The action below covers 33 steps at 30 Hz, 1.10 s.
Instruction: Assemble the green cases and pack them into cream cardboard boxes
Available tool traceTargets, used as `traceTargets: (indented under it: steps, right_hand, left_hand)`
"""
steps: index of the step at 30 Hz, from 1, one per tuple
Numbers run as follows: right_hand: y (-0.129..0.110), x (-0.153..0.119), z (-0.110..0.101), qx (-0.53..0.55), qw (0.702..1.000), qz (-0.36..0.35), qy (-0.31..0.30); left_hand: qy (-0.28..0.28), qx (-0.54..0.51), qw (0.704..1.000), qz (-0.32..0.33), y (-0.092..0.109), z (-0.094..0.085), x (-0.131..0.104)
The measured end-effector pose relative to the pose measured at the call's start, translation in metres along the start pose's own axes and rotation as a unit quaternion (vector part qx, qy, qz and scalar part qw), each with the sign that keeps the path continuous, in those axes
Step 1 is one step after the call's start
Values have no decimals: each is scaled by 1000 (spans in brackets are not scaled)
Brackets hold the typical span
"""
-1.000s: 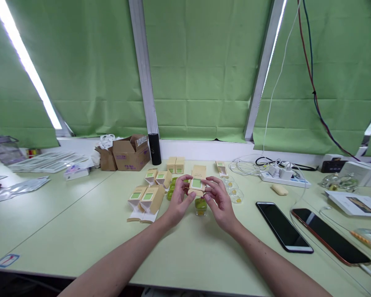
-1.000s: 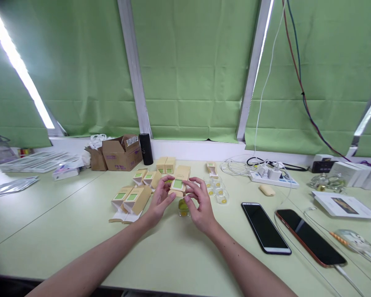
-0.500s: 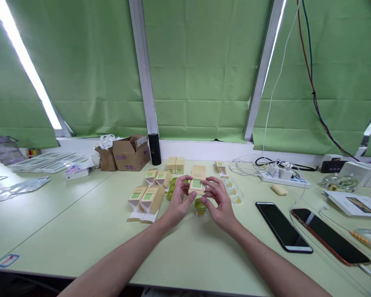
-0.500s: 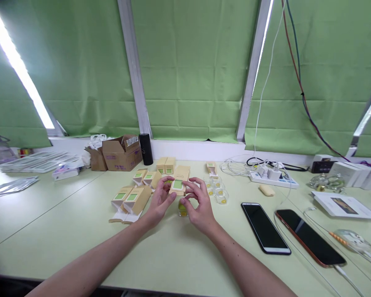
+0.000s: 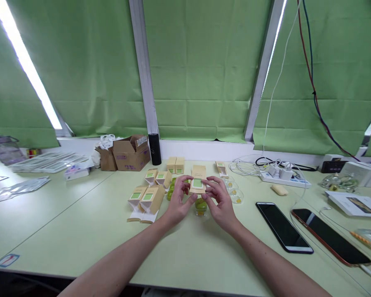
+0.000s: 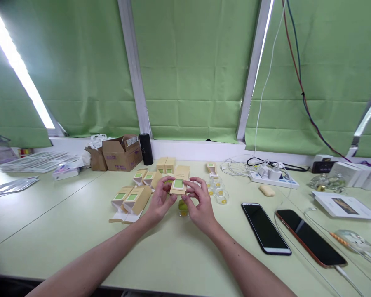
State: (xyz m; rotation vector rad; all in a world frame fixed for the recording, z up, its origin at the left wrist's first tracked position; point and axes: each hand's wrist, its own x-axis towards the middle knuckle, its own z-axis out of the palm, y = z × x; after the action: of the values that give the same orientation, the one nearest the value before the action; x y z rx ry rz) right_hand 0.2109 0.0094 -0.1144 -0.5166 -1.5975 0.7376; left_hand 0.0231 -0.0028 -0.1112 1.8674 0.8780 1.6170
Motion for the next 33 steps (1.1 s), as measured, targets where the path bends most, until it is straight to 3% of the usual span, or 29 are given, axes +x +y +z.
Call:
traceTargets:
  steps: [8, 20, 33]
  right_hand:
    - [1, 1, -1, -3, 1000, 1, 5]
    - [5, 1, 0, -15, 1000, 4, 7]
    - [6, 1, 0, -20, 1000, 8, 6]
  left_hand:
    - [22, 49, 998, 32, 1, 2, 3]
    - [50, 41, 998, 24, -3, 4, 4]
    - [46, 44, 998, 27, -6, 3, 4]
